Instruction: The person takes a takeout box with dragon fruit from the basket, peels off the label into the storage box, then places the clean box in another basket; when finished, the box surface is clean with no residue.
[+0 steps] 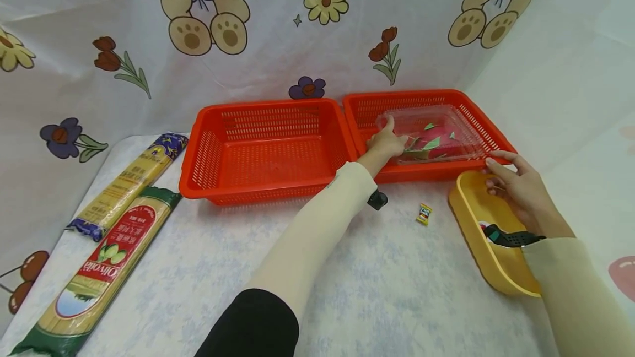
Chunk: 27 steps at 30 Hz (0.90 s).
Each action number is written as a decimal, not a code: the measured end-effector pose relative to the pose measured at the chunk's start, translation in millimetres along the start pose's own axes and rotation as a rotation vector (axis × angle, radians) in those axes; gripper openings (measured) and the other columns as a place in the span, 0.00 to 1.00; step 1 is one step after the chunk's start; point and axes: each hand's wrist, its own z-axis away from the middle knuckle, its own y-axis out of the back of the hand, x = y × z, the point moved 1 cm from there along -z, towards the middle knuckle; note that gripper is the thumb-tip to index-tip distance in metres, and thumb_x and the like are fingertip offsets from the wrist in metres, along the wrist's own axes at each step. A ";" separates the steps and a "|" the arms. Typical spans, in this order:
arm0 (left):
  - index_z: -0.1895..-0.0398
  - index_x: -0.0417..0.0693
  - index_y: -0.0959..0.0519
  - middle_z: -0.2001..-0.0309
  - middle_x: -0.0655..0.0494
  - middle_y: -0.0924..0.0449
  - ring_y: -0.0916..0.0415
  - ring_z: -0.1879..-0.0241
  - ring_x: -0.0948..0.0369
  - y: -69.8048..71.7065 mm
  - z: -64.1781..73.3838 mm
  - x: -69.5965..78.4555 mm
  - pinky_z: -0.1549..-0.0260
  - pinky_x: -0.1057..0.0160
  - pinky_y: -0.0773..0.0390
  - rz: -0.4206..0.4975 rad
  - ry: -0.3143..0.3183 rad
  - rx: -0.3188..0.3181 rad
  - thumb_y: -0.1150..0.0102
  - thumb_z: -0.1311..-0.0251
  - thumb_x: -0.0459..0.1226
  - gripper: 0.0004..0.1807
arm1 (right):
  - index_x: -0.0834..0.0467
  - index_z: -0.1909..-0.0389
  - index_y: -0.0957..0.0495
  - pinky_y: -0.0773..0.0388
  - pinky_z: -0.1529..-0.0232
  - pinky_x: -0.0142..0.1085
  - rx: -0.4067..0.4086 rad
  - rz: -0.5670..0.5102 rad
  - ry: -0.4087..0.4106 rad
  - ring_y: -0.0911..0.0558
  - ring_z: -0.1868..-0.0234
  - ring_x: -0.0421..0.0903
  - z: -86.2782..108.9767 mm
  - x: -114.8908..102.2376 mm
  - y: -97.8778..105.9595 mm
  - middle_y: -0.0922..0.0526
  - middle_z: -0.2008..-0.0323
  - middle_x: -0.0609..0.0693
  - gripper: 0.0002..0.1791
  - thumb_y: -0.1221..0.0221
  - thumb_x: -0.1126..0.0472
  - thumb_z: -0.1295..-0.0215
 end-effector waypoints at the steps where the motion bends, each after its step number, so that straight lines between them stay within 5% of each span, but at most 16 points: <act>1: 0.17 0.71 0.53 0.31 0.61 0.27 0.30 0.39 0.55 0.7 -0.2 0.5 0.35 0.60 0.40 0.001 0.007 0.004 0.45 0.27 0.53 0.41 | 0.50 0.35 0.34 0.17 0.65 0.32 0.000 0.005 -0.001 0.18 0.70 0.44 -0.9 -0.4 -0.1 0.12 0.62 0.46 0.29 0.35 0.51 0.31; 7: 0.17 0.71 0.54 0.26 0.61 0.35 0.38 0.29 0.53 7.9 7.5 3.2 0.30 0.54 0.42 -0.004 -0.046 0.036 0.41 0.31 0.55 0.45 | 0.48 0.36 0.33 0.17 0.65 0.31 0.013 0.059 -0.021 0.17 0.70 0.43 -4.8 -2.6 0.7 0.12 0.62 0.44 0.28 0.35 0.49 0.32; 11: 0.17 0.72 0.63 0.21 0.57 0.44 0.43 0.25 0.52 21.0 28.6 0.6 0.30 0.47 0.41 -0.090 -0.231 0.029 0.43 0.30 0.57 0.48 | 0.48 0.35 0.32 0.16 0.63 0.31 0.011 0.153 -0.030 0.16 0.68 0.43 -6.3 -1.6 3.9 0.12 0.62 0.42 0.29 0.35 0.47 0.32; 14: 0.17 0.72 0.68 0.19 0.56 0.51 0.53 0.21 0.52 36.7 57.0 -8.2 0.29 0.41 0.43 -0.162 -0.429 0.004 0.47 0.28 0.57 0.49 | 0.51 0.28 0.35 0.16 0.63 0.32 0.000 0.362 -0.024 0.14 0.67 0.42 -5.9 -4.8 7.5 0.14 0.63 0.38 0.34 0.39 0.44 0.29; 17: 0.19 0.75 0.72 0.18 0.57 0.57 0.63 0.19 0.54 55.6 92.1 -24.8 0.29 0.39 0.45 -0.221 -0.574 -0.022 0.49 0.28 0.59 0.49 | 0.59 0.22 0.41 0.16 0.64 0.33 -0.006 0.673 0.015 0.12 0.65 0.41 -3.3 -14.5 9.2 0.13 0.62 0.40 0.43 0.44 0.38 0.27; 21: 0.20 0.76 0.73 0.17 0.55 0.61 0.70 0.19 0.54 78.9 136.2 -56.0 0.29 0.40 0.45 -0.325 -0.681 0.001 0.52 0.27 0.60 0.47 | 0.66 0.24 0.41 0.18 0.71 0.34 0.063 1.007 0.111 0.13 0.59 0.53 12.9 -32.1 1.1 0.11 0.58 0.58 0.46 0.51 0.33 0.26; 24: 0.17 0.71 0.67 0.18 0.51 0.58 0.69 0.19 0.51 90.8 162.5 -86.9 0.29 0.40 0.44 -0.448 -0.724 0.071 0.54 0.26 0.60 0.44 | 0.65 0.27 0.34 0.23 0.76 0.31 0.166 1.121 0.226 0.17 0.56 0.63 37.2 -41.0 -19.7 0.13 0.57 0.66 0.40 0.51 0.36 0.24; 27: 0.16 0.66 0.58 0.18 0.48 0.55 0.67 0.19 0.47 97.9 185.0 -123.6 0.29 0.38 0.45 -0.549 -0.727 0.119 0.55 0.25 0.59 0.41 | 0.63 0.33 0.25 0.28 0.81 0.29 0.259 1.130 0.420 0.17 0.60 0.58 69.6 -43.9 -51.0 0.13 0.59 0.67 0.30 0.45 0.45 0.24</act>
